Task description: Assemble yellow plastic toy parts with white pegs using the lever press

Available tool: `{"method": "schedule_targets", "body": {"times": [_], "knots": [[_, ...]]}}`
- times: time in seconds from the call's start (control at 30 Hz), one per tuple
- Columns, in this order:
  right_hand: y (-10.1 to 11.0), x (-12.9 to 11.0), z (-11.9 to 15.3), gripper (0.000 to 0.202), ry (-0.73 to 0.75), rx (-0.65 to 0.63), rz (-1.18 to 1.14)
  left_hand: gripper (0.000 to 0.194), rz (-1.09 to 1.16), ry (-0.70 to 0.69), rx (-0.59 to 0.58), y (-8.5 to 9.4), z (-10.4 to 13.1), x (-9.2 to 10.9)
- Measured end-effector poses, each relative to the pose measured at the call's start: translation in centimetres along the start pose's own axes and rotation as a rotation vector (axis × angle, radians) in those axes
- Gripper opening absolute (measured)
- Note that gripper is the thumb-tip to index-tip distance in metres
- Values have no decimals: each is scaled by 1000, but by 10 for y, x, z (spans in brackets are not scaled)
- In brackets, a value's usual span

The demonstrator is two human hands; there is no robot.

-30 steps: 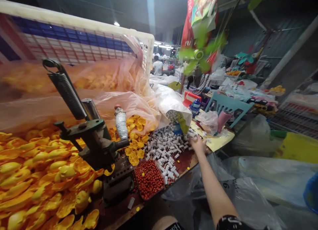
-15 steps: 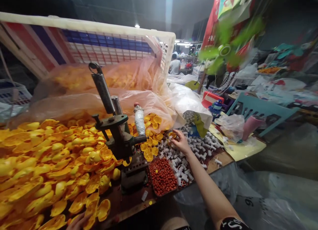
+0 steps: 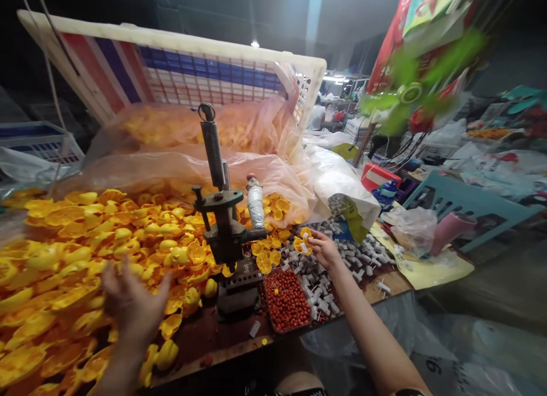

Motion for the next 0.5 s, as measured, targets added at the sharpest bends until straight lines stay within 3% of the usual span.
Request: {"method": "schedule_targets", "body": {"times": [0.1,0.17,0.23,0.3,0.5], "knots": [[-11,15,-3,31,-67,-41,-101,48,-87,-173,-227,-55,20,44],[-17,22,-8,29,-109,-63,-165,37,-141,-241,-327,-86,33,52],[-21,27,-12,29,-156,-92,-224,32,-175,-282,-351,-101,30,46],[-25,29,-16,29,-208,-129,-278,29,-182,-299,-311,-101,10,33],[-47,30,-12,23,-382,-305,-443,34,-144,-212,-158,-73,-81,0]]}}
Point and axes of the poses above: each hand's wrist, its own z-axis away from the middle knuckle, its own y-axis out of the back of the hand, x = y × z, the point moved 9 cm from there along -z, towards the middle knuckle, and after that the axes turned 4 degrees about z, right-handed, at the moved point
